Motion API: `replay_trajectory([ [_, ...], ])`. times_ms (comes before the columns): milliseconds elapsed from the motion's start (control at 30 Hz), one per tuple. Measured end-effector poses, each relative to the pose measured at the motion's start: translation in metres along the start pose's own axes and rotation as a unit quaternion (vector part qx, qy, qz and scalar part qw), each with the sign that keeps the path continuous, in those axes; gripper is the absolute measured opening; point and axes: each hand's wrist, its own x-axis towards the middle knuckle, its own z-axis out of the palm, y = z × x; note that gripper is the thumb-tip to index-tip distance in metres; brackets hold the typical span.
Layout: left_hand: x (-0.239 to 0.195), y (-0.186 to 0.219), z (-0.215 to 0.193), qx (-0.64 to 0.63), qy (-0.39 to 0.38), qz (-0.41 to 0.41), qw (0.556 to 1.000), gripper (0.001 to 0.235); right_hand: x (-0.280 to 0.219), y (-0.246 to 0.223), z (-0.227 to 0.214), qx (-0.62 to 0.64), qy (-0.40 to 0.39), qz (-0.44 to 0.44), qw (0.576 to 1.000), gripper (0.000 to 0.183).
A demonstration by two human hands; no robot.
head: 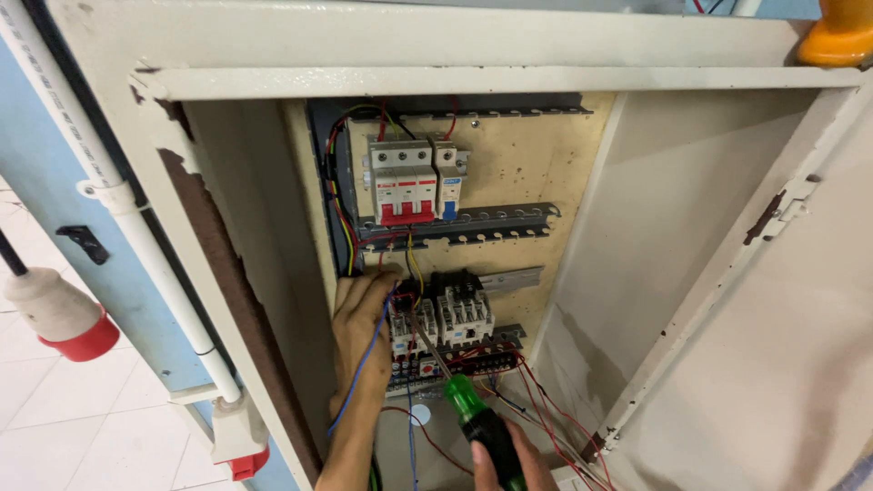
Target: The person works inside an open electrical panel, using a green screwdriver to connect and tighten wires to various components. They handle multiple colored wires, including blue and red, and secure them into terminals on the panel's internal components.
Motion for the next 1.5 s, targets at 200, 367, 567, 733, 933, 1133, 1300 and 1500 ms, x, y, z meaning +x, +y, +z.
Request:
replay_trajectory([
  [200,0.002,0.003,-0.003,-0.004,-0.011,0.005,1.0,0.05,-0.014,-0.052,-0.013,-0.07,0.02,-0.106,0.992,0.049],
  [367,0.001,0.005,-0.003,-0.015,-0.01,-0.024,1.0,0.069,-0.025,-0.058,-0.022,-0.052,0.044,-0.15,0.986,0.055],
  [567,0.002,0.007,-0.005,-0.028,-0.005,-0.014,1.0,0.072,-0.031,-0.066,-0.023,-0.028,0.077,-0.16,0.984,0.058],
  [733,-0.002,-0.001,0.0,0.003,0.005,-0.017,1.0,0.058,-0.028,-0.112,-0.047,0.043,0.156,-0.371,0.915,0.045],
  [933,-0.001,-0.008,0.006,-0.006,0.072,0.013,0.997,0.03,-0.039,-0.122,-0.05,0.019,0.043,-0.37,0.928,0.068],
  [1133,-0.002,-0.012,0.007,-0.01,0.066,-0.018,0.998,0.026,-0.039,-0.146,-0.061,0.029,0.061,-0.384,0.921,0.017],
  [1300,-0.003,-0.015,0.009,-0.012,0.06,0.007,0.998,0.03,-0.033,-0.137,-0.064,0.035,0.056,-0.464,0.883,0.029],
  [1500,-0.001,-0.01,0.005,-0.035,0.048,-0.018,0.998,0.027,-0.019,-0.132,-0.065,-0.152,0.07,-0.379,0.91,0.048],
])
